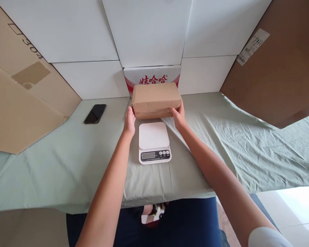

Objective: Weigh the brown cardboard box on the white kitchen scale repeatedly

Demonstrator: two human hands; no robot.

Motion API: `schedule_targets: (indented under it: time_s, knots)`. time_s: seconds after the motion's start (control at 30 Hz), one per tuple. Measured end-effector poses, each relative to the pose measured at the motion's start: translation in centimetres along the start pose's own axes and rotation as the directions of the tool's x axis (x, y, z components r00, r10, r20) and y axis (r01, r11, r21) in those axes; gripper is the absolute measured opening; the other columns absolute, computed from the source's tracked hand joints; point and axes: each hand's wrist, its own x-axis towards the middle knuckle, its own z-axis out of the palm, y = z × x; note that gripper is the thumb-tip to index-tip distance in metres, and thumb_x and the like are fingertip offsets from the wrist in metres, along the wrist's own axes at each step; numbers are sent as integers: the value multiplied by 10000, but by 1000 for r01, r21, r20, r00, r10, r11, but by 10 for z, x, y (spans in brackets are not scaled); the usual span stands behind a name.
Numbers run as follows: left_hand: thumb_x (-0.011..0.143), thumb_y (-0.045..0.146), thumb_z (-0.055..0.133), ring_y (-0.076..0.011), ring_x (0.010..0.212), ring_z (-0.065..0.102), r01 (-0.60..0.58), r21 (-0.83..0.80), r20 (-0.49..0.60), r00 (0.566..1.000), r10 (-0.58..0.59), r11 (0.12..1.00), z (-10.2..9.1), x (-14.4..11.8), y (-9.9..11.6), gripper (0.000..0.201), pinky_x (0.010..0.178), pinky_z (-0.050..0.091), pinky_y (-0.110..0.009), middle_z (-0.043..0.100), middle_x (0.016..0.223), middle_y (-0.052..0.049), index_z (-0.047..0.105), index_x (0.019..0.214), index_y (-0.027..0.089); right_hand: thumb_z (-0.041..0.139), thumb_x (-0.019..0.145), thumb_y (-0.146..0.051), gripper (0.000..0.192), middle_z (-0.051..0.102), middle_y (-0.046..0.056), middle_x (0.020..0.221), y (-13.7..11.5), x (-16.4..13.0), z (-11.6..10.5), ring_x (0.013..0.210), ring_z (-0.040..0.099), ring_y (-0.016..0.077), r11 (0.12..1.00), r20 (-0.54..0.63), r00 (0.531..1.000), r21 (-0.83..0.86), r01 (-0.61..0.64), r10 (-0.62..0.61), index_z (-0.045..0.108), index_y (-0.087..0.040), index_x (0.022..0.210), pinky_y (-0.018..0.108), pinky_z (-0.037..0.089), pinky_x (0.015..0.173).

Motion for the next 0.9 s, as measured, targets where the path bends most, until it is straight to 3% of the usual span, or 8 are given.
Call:
schedule_targets:
  time_s: [0.13,0.23,0.57,0.77,0.9]
  knots:
    - [779,919,498,-299,1553,444,39,-12,-102,994,-40,999,2,12,-28,878,1248,377,-437,601,1551,-134,668,1325,253,673,764,-403,802,494,29,1617,18,0,-1,1531,397,313,999,21,1000,-35,-9,10,421,-320,1521,539,281,1334]
    - [807,885,513,-292,1545,458,33,-10,-103,994,-34,999,-5,8,-38,829,1244,386,-422,613,1542,-127,675,1320,254,684,765,-401,831,464,13,1648,20,-5,-2,1544,384,308,998,54,998,-51,-38,41,399,-326,1542,529,270,1341]
    - [826,864,501,-290,1531,478,24,-25,-119,993,-27,999,-17,13,-39,800,1205,437,-416,610,1546,-126,676,1320,258,731,716,-383,912,453,58,1639,27,-1,0,1555,364,321,994,128,986,-7,-110,110,364,-290,1546,527,281,1336]
    - [850,868,472,-280,1498,521,-12,6,-83,996,13,1000,-17,10,-37,815,1192,453,-388,628,1527,-122,662,1348,251,691,743,-378,883,429,37,1655,23,-2,0,1561,350,307,989,160,976,-12,-150,150,348,-315,1554,523,274,1340]
    - [852,862,484,-278,1502,516,-17,30,-115,993,21,999,-16,8,-37,828,1213,432,-390,624,1530,-136,646,1369,236,683,749,-383,862,436,17,1664,22,-2,2,1560,366,288,991,159,978,-22,-132,134,363,-328,1548,513,268,1347]
